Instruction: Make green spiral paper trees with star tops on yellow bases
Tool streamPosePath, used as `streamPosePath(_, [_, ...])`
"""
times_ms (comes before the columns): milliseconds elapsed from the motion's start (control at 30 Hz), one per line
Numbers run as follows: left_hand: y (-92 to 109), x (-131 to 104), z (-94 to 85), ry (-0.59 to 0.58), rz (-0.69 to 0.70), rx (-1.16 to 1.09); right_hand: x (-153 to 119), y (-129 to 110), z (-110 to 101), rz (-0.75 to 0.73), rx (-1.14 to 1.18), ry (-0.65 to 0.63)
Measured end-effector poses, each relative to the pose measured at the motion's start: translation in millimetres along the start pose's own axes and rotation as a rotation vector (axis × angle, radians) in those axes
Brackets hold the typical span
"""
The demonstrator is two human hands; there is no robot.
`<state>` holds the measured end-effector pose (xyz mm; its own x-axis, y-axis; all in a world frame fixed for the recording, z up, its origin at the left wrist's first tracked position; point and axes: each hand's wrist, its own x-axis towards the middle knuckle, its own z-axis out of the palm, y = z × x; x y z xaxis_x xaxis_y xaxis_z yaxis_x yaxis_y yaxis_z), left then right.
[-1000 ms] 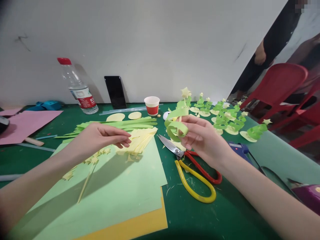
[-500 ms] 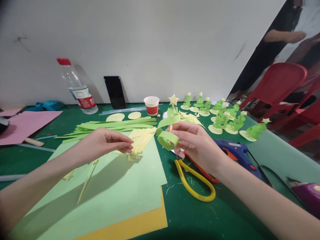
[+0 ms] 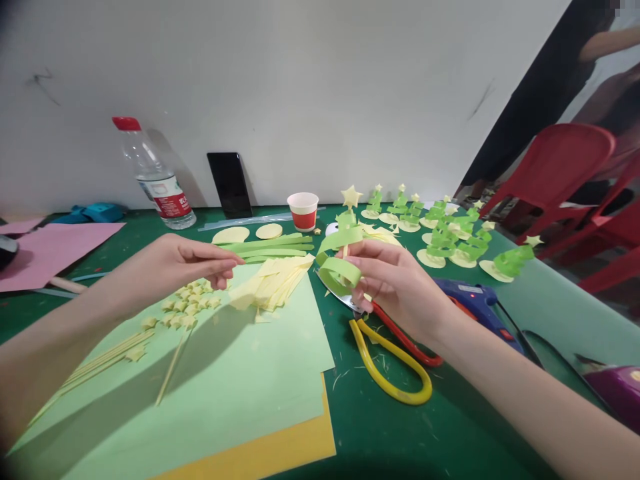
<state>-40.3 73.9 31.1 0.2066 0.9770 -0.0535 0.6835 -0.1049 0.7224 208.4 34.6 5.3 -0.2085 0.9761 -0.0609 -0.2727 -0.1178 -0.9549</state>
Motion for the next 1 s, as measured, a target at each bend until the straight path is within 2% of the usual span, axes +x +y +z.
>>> streamPosePath(100, [-1, -1, 7.5, -0.061, 0.021, 0.003, 0, -2, -1, -0.003, 0.007, 0.031])
streamPosePath(267, [4, -5, 49.5, -0.197, 0.154, -0.021, -1, -3, 0, -0.016, 0.024, 0.030])
streamPosePath(400, [10, 5, 72.4, -0.143, 0.305, -0.026, -2, -2, 2, -0.006, 0.015, -0.004])
streamPosePath(533, [13, 19, 75.9, -0.159, 0.422, -0.077, -2, 0, 3, -0.007, -0.001, -0.022])
streamPosePath(767, [10, 18, 74.9, -0.251, 0.269, -0.367, -2, 0, 3, -0.009, 0.005, -0.052])
streamPosePath(900, [13, 7, 67.5, -0.254, 0.208, -0.561, -5, -3, 5, -0.029, -0.038, -0.026])
streamPosePath(1000, [19, -4, 60.2, -0.278, 0.086, -0.724, -5, -6, 8, -0.049, -0.065, 0.003])
